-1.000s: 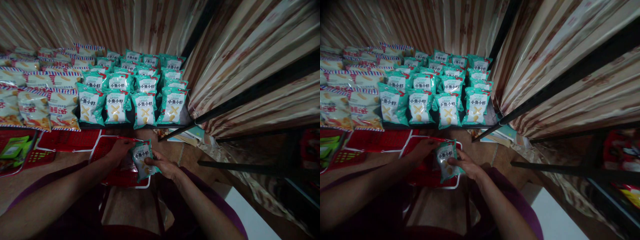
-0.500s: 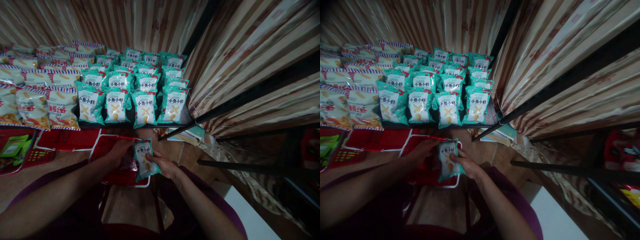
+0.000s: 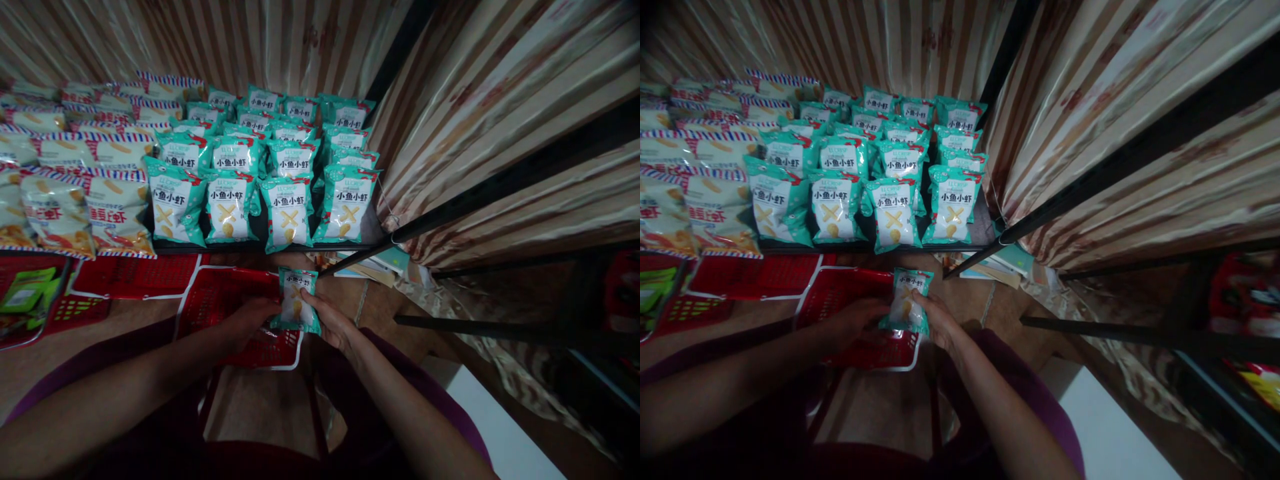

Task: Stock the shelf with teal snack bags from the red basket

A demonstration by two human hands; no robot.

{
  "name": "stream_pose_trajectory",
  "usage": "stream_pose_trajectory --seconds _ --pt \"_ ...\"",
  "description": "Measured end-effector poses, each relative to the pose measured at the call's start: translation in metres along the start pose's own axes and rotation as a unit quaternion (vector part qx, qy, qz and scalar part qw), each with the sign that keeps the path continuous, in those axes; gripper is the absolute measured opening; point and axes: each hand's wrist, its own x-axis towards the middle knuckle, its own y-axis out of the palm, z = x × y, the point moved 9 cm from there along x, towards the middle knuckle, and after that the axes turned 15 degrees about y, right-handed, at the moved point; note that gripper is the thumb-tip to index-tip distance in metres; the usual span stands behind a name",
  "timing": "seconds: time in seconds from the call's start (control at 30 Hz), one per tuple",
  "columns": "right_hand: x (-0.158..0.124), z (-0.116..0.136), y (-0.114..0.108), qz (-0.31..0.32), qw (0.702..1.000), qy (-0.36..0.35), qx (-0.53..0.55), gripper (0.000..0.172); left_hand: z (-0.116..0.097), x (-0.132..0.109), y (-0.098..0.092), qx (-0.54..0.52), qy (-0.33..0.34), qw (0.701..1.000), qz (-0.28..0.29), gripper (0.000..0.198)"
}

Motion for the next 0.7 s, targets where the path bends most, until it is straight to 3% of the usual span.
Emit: stream_pose_trajectory --seconds 0.13,0.47,0.7 --pt "0.001 -0.001 0.001 0.003 1.000 0.007 -0.006 0.025 0.002 0.002 -0.001 0.004 0.001 1.000 0.007 0.028" --pt "-0.003 -0.003 0.015 0.024 1.000 0.019 0.002 0.023 0.003 0.003 -0.012 0.047 -0.014 0.998 -0.049 0.025" --pt "0.000 -0.005 0.012 0.023 0.999 0.021 -0.015 0.025 0.006 0.004 -0.011 0.058 -0.011 0.998 -0.027 0.023"
